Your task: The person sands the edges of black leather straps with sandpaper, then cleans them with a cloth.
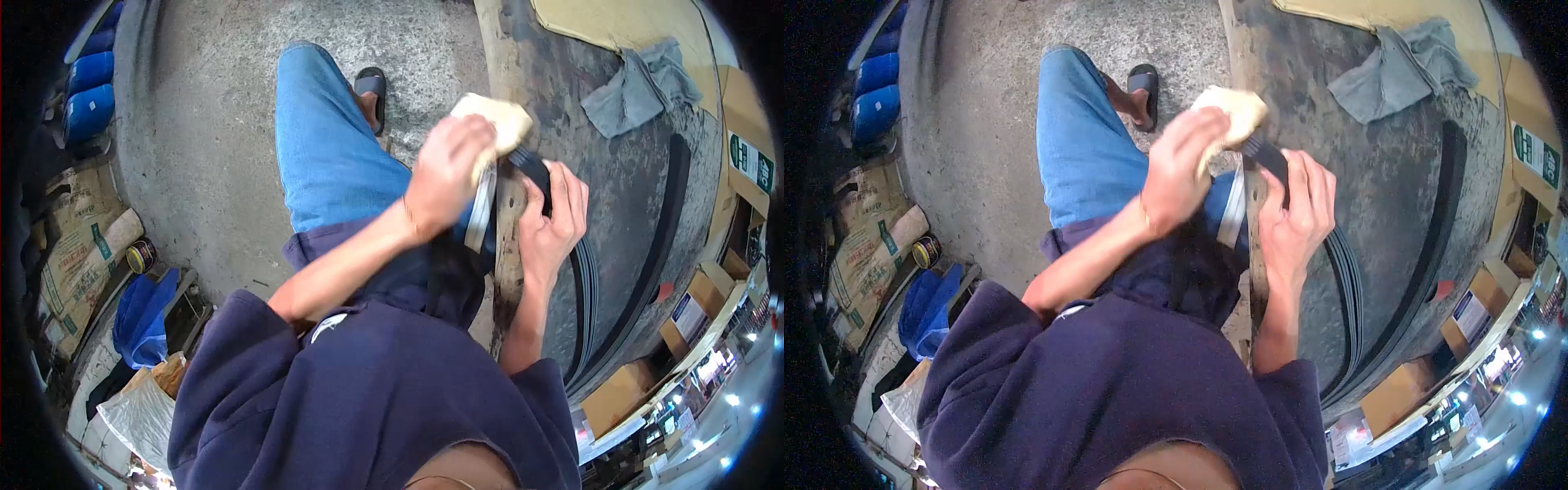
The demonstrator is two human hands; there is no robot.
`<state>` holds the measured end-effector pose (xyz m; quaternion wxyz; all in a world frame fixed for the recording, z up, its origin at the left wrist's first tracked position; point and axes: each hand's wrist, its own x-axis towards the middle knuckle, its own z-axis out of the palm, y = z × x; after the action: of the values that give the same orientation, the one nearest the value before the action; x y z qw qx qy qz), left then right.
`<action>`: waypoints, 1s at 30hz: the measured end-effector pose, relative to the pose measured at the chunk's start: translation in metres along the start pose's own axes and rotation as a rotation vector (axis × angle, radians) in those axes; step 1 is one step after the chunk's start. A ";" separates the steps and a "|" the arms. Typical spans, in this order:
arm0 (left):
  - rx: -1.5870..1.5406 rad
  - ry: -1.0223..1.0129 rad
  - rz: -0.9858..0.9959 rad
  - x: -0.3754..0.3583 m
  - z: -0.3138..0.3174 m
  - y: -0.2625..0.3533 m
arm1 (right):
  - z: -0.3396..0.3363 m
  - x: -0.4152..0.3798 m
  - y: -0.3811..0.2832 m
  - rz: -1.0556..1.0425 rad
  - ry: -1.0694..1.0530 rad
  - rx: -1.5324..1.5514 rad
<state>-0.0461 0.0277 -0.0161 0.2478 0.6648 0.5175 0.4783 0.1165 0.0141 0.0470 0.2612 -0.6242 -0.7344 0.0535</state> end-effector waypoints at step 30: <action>0.012 0.159 0.284 0.024 -0.013 0.035 | 0.001 -0.001 0.001 -0.042 0.028 -0.032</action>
<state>-0.0420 0.0354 0.0275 0.1319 0.6928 0.4392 0.5566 0.1168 0.0141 0.0453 0.2623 -0.6135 -0.7443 0.0277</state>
